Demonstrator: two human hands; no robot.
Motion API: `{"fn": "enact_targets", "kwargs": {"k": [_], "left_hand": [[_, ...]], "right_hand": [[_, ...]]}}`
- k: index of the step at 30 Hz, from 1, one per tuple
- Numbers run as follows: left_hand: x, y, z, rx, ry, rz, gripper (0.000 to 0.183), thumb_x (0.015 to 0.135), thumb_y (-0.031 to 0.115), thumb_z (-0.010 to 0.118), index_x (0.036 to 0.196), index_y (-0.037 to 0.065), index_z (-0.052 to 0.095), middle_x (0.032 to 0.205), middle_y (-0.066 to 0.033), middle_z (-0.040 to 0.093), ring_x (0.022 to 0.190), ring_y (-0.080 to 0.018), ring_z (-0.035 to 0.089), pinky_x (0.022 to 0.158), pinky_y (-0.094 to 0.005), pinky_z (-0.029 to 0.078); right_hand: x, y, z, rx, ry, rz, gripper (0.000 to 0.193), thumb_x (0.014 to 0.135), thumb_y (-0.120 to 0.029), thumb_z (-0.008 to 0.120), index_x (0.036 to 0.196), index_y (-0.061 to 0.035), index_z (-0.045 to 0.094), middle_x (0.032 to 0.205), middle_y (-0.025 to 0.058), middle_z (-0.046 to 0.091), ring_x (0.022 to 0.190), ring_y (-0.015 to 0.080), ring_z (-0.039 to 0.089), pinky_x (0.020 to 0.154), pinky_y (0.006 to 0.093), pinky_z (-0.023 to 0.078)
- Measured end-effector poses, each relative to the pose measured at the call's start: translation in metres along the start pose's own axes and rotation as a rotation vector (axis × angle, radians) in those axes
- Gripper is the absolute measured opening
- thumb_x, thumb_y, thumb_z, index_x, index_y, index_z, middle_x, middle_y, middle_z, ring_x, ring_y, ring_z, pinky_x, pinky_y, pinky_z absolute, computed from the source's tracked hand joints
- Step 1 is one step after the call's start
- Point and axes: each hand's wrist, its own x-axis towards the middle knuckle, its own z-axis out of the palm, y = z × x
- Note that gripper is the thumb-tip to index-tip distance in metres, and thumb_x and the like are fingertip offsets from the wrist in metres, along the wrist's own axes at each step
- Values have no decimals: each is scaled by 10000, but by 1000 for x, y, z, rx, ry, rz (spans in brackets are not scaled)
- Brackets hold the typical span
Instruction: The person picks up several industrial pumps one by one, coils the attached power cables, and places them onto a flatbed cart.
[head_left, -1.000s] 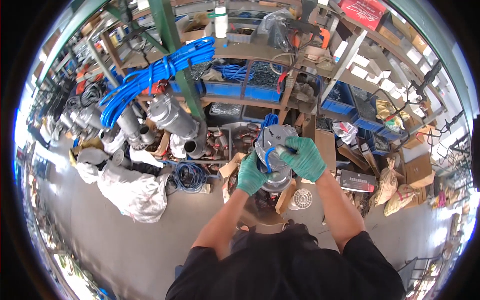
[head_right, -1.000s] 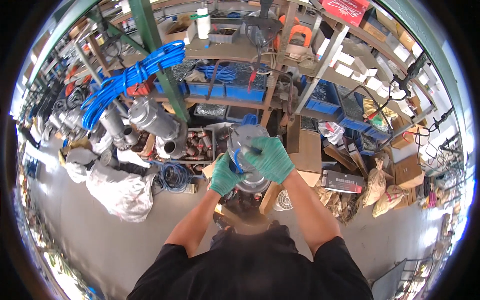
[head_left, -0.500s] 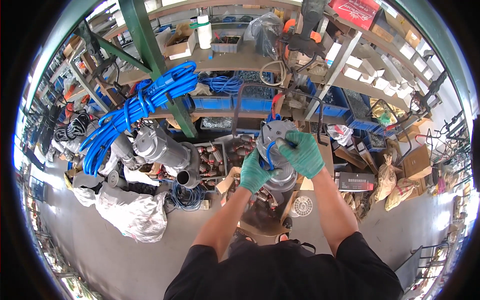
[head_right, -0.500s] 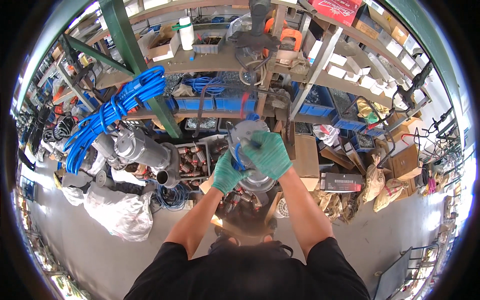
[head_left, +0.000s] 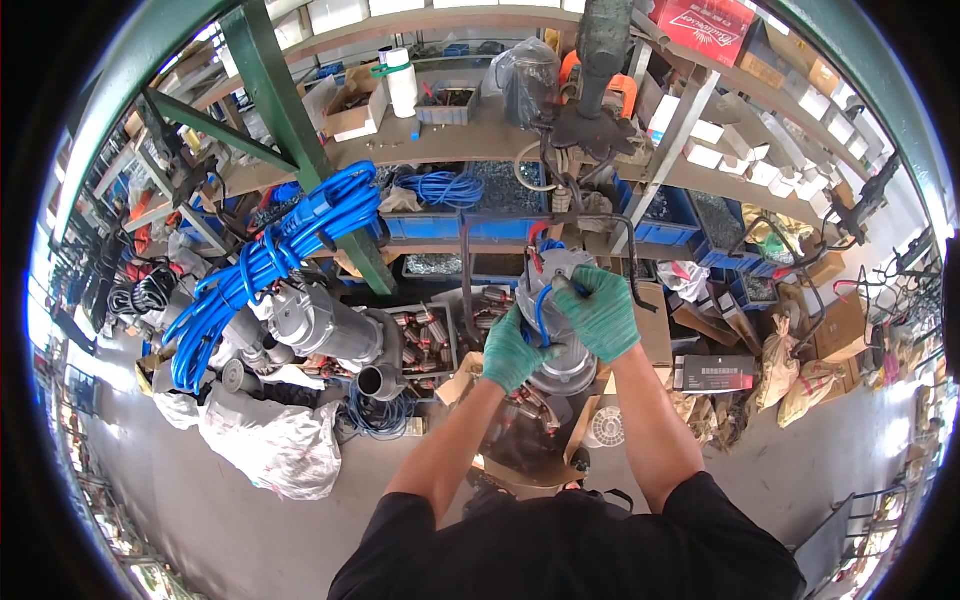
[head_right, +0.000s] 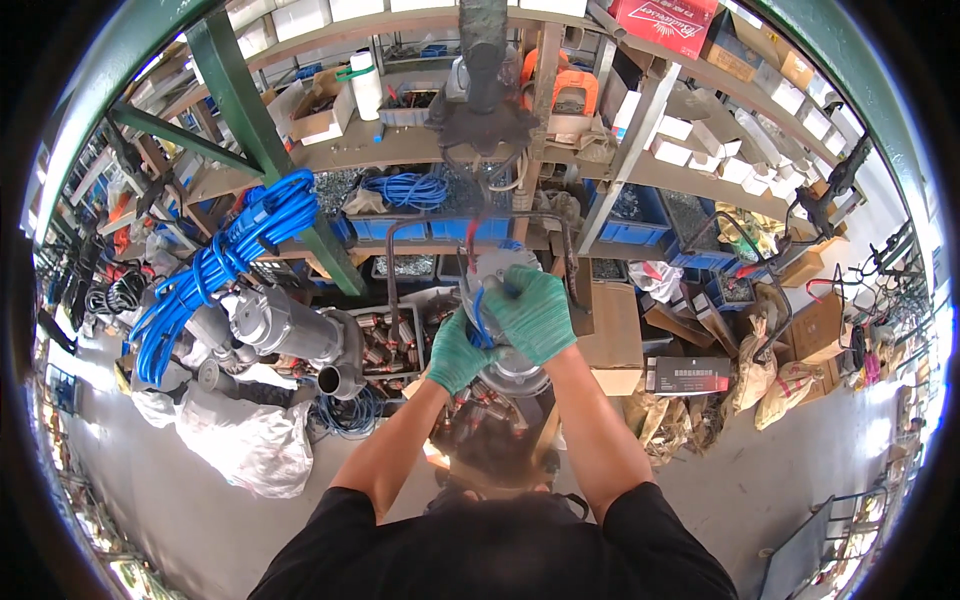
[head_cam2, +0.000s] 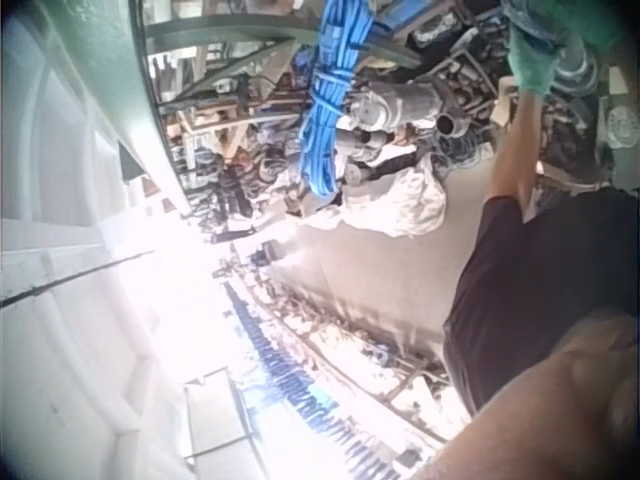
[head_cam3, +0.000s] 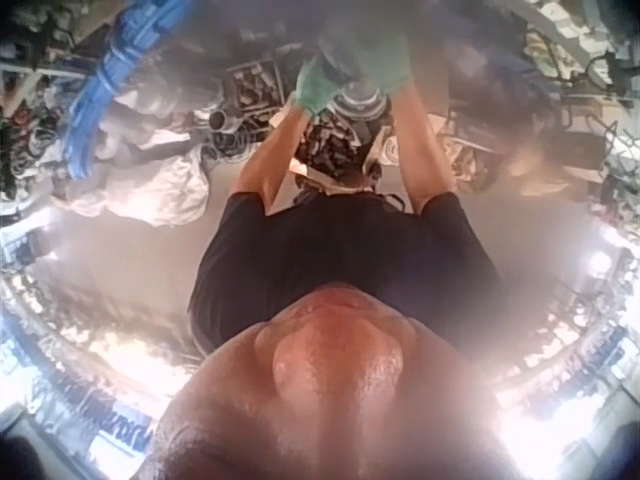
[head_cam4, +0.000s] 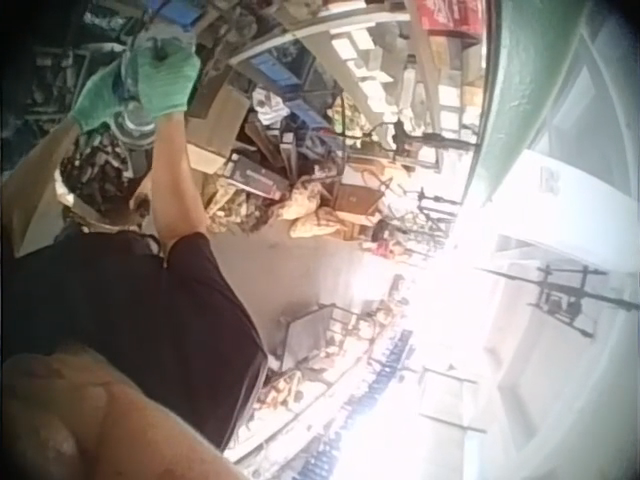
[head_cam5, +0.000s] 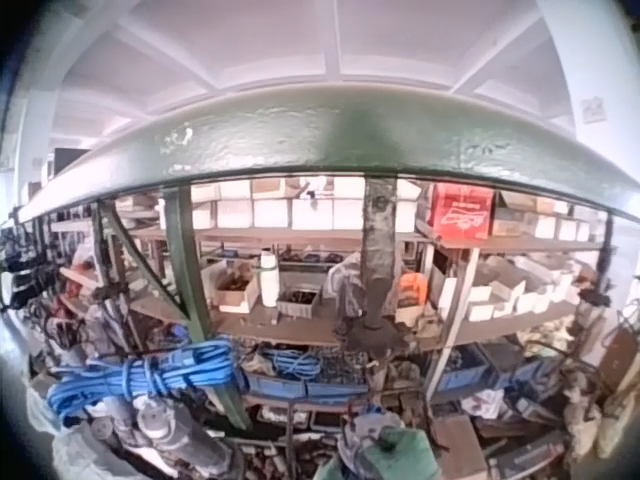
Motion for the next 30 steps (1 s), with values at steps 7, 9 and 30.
{"fn": "enact_targets", "kwargs": {"k": [7, 9, 30], "left_hand": [[4, 2, 12, -116, 52, -101, 932, 683, 182, 963, 1442, 31, 444, 1346, -70, 659, 1195, -186, 648, 1029, -354, 560], [5, -3, 14, -25, 94, -53, 953, 648, 224, 987, 1426, 33, 469, 1311, -73, 679, 1186, -189, 657, 1016, -354, 559], [-21, -64, -71, 439, 101, -559, 527, 1039, 294, 638, 1439, -35, 537, 1237, -133, 703, 1035, -203, 683, 906, -328, 542]], "right_hand": [[5, 31, 7, 27, 1, 33, 267, 907, -138, 737, 723, 17, 622, 594, 54, 501, 617, 94, 377, 532, 346, 382], [1, 55, 11, 136, -12, 106, 266, 900, -179, 743, 750, 20, 649, 625, 107, 571, 597, 124, 456, 549, 358, 426], [-63, 96, -43, 573, -574, 104, 71, 898, -29, 656, 854, 22, 635, 949, 91, 610, 757, 159, 539, 672, 323, 460]]}}
